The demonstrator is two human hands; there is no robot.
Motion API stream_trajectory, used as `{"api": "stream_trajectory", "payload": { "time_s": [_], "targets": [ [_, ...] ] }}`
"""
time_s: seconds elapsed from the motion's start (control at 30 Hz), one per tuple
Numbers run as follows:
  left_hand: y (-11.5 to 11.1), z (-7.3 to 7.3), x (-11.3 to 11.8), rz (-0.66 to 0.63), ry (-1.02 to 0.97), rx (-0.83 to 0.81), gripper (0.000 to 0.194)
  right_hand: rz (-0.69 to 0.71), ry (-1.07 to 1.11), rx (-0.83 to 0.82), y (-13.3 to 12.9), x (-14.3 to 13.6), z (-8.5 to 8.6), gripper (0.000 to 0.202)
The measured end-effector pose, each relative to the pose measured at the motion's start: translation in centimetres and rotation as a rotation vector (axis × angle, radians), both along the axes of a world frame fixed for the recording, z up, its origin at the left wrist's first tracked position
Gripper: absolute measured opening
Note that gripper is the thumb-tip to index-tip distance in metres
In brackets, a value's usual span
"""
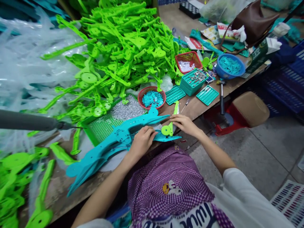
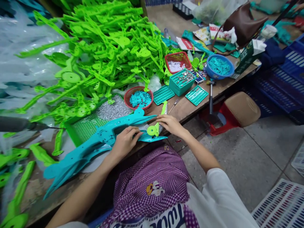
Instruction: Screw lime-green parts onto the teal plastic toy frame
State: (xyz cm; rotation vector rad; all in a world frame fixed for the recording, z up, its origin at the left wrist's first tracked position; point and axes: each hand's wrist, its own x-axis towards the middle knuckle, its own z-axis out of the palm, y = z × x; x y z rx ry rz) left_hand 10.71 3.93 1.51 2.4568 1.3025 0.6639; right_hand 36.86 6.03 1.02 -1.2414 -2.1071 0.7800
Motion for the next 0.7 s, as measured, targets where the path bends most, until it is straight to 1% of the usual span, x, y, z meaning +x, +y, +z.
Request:
{"api": "stream_trajectory", "payload": {
  "time_s": [0.2,0.4,0.57,0.7],
  "targets": [
    [0.3,0.0,0.1,0.008,0.028,-0.049,0.023,0.003,-0.045,0.011,0.0,-0.2,0.4,0.025],
    [0.6,-0.4,0.1,0.087,0.039,-0.072,0.025,0.027,-0.034,-0.016,0.2,0.1,0.2,0.029],
    [1.1,-0.2,-0.1,0.048,-0.031,-0.130,0.023,0.083,-0.004,-0.048,0.3,0.6,0.0,0.033],
    [1.2,0.3,-0.7,0.037,-0.069,-0.130,0.022,0.069,-0.030,-0.051,0.1,0.5,0.0,0.033]
  ]
}}
